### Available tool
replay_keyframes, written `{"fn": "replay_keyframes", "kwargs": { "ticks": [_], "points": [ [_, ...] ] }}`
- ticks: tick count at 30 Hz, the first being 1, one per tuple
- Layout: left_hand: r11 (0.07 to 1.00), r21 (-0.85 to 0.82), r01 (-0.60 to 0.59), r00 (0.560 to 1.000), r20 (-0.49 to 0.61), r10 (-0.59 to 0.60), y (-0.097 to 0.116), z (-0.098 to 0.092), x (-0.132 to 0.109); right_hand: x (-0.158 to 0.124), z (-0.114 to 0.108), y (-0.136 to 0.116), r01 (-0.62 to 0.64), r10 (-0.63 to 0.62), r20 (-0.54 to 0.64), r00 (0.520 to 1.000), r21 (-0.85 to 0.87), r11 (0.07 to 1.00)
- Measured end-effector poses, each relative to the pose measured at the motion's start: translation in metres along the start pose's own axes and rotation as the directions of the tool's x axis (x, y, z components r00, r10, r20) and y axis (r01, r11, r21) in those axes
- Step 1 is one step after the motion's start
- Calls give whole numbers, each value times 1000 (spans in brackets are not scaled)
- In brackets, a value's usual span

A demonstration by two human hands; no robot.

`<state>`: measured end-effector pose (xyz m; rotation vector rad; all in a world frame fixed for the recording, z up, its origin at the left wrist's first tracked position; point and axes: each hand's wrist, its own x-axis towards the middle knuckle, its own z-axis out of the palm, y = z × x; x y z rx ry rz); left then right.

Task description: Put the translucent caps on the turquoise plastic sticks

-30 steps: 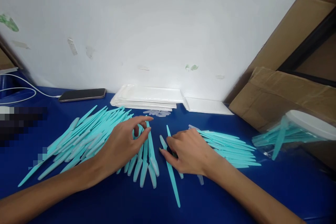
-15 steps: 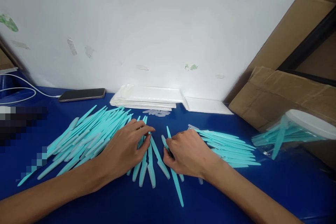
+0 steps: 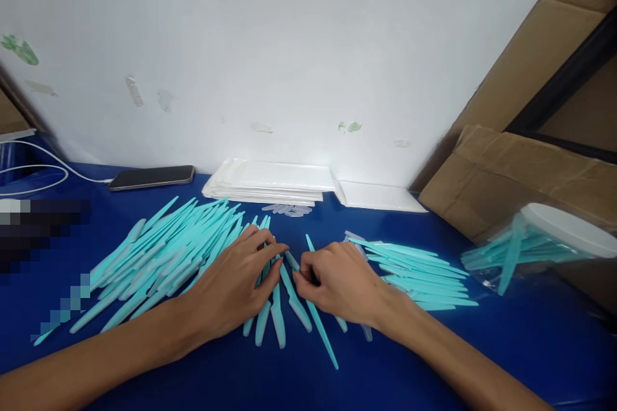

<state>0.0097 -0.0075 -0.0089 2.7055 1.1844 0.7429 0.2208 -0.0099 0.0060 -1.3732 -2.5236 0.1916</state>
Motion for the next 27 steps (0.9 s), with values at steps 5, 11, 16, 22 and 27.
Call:
{"fn": "replay_keyframes", "kwargs": {
  "ticks": [5, 11, 16, 22, 27],
  "points": [
    [999, 29, 25, 999, -26, -24, -1, -1, 0, 4, -4, 6, -106, 155, -95, 983, 395, 913],
    [998, 45, 33, 992, -124, -27, 7, -10, -4, 8, -9, 14, -92, 233, -47, 971, 830, 551],
    [998, 69, -2, 992, -127, 11, 9, -12, -5, 7, -15, 12, -42, 212, -64, 975, 887, 460],
    [996, 90, -13, 994, -107, 23, 8, -10, -5, 2, -17, 12, -35, 134, -75, 988, 738, 674],
    [992, 85, -98, 992, -74, 104, 6, -10, -6, -3, -17, 10, 44, 5, -163, 987, 295, 955]
  ]
}}
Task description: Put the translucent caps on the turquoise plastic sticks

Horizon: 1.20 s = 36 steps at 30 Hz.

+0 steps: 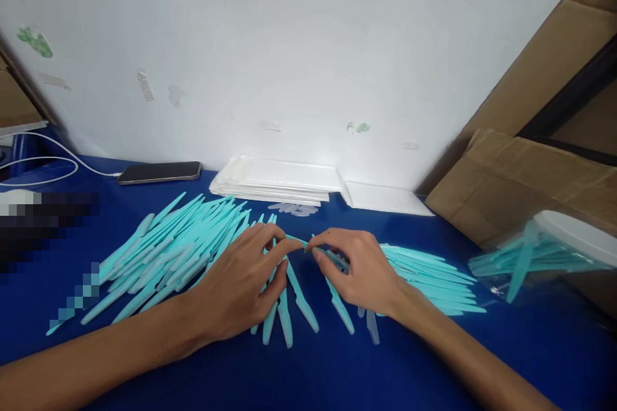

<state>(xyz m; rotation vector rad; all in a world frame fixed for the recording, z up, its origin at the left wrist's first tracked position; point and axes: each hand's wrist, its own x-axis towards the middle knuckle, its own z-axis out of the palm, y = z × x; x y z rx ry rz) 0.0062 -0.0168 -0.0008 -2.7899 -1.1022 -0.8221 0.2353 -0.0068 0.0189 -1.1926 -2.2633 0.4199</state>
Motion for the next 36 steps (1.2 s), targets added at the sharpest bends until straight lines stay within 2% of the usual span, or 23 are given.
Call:
{"fn": "replay_keyframes", "kwargs": {
  "ticks": [3, 7, 11, 15, 19, 23, 26, 29, 31, 33, 36],
  "points": [
    [999, -18, -32, 999, 7, 32, 0, 0, 0, -3, -2, -4, 64, -52, 99, 994, -132, 989],
    [1000, -26, -13, 998, 65, 14, 2, -3, 2, -3, -4, -5, 145, -109, 219, 970, -153, 977],
    [997, -64, -34, 995, 90, 39, 2, -3, 2, 1, -6, -1, 72, -19, 189, 982, -277, 958],
    [985, -122, -118, 987, 95, 130, 0, 1, 0, 3, -7, 2, 40, 45, 193, 980, -415, 909],
    [971, -125, -203, 962, 157, 221, 3, -1, -2, 2, -6, -1, 84, 6, 259, 966, -333, 939],
    [953, -141, -267, 917, 268, 297, 6, -10, -2, 3, -12, 1, 78, -23, 172, 985, -320, 944],
    [942, -163, -294, 895, 298, 331, 7, -13, -1, 6, -23, 13, 16, 11, 66, 998, -397, 917],
    [935, -186, -302, 901, 264, 343, 7, -12, 1, 10, -37, 31, -72, 64, -33, 997, -541, 838],
    [932, -187, -309, 902, 253, 350, 7, -11, 1, 11, -47, 46, -128, 118, -57, 991, -590, 797],
    [935, -171, -311, 903, 253, 347, 7, -9, 0, 12, -57, 61, -176, 196, -20, 980, -540, 823],
    [941, -147, -304, 908, 255, 333, 6, -8, -2, 11, -74, 83, -231, 270, 87, 959, -316, 920]
  ]
}}
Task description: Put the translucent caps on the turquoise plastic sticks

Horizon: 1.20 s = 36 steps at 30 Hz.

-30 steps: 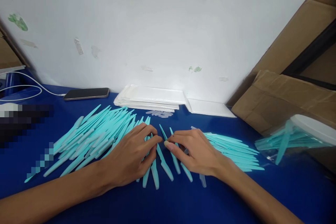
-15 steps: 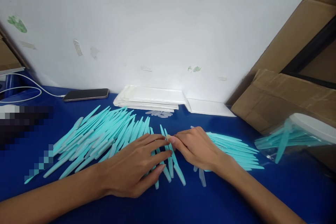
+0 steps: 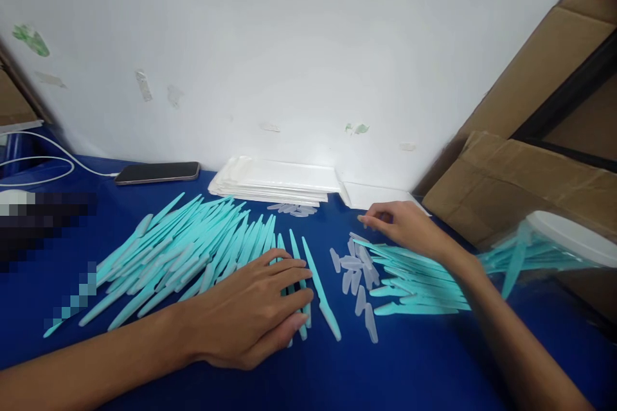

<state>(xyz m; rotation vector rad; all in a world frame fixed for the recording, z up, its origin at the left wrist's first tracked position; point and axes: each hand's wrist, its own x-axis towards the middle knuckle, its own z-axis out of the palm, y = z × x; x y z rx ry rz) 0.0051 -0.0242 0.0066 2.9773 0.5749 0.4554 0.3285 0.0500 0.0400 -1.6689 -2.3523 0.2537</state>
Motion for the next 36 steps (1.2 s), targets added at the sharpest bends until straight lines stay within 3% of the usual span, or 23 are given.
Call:
{"fn": "replay_keyframes", "kwargs": {
  "ticks": [4, 7, 10, 20, 36],
  "points": [
    [1000, 12, -6, 998, 56, 5, 0, -2, -1, -4, -15, 26, -51, -7, 230, 973, 243, 969],
    [1000, -9, -27, 994, 102, 28, -1, -4, 0, -11, -25, 38, -159, 53, 385, 922, 248, 956],
    [1000, -17, -23, 998, 61, 24, 0, -4, 2, -17, -29, 48, -226, 106, 450, 887, 222, 949],
    [999, 7, -47, 998, -39, 47, -1, 1, 2, -10, -18, 69, -255, 82, 529, 845, 263, 931],
    [997, 59, -46, 999, -19, 47, -3, 4, -1, -5, -13, 61, -130, -13, 364, 931, 365, 922]
  ]
}}
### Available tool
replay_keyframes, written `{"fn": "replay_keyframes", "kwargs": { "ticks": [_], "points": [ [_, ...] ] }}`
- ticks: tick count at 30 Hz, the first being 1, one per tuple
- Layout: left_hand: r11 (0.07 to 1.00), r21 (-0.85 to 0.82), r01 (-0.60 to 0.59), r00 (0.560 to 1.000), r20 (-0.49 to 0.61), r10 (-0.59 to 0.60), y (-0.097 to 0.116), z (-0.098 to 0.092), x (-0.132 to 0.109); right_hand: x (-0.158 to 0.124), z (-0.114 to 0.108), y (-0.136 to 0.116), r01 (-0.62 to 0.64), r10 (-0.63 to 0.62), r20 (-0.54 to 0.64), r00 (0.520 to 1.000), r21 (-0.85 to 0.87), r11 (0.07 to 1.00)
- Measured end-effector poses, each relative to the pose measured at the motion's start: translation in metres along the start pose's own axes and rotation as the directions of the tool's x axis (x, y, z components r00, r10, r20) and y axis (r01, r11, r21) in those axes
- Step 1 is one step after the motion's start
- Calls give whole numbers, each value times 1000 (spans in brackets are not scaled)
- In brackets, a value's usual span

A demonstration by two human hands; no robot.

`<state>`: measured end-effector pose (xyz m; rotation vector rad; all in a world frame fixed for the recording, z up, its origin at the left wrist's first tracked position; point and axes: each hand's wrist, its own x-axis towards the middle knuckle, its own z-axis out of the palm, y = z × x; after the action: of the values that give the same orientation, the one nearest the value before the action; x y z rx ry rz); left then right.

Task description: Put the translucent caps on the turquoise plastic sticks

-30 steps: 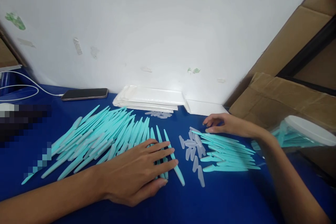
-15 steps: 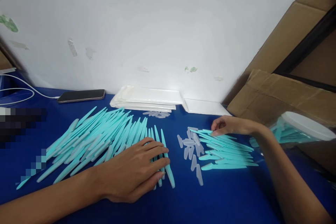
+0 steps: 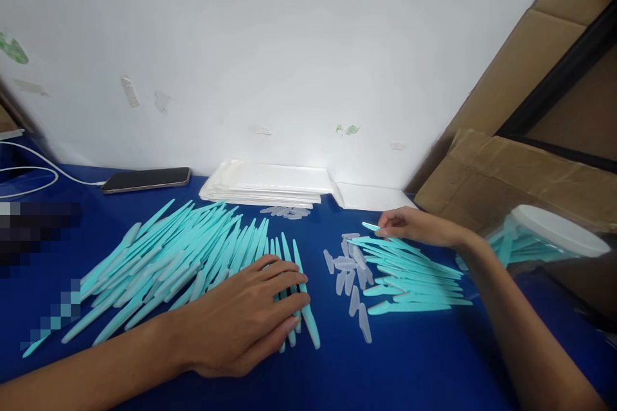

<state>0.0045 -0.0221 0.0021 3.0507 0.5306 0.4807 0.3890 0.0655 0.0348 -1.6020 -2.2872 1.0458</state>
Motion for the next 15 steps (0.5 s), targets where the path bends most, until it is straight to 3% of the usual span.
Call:
{"fn": "replay_keyframes", "kwargs": {
  "ticks": [5, 9, 12, 15],
  "points": [
    [988, 151, 38, 994, -110, -21, -6, 1, -2, -2, 0, -10, 4, -2, -72, 997, 27, 1000],
    [945, 203, 256, 953, -214, -212, -25, -1, -2, 2, 2, -10, 91, -61, -271, 961, 98, 991],
    [884, 201, 421, 907, -120, -404, -44, -2, -4, 8, 7, -7, 145, -98, -398, 912, 89, 985],
    [831, 167, 530, 839, 39, -543, -56, -2, -5, 13, 14, -9, 167, -130, -432, 892, 47, 985]
  ]
}}
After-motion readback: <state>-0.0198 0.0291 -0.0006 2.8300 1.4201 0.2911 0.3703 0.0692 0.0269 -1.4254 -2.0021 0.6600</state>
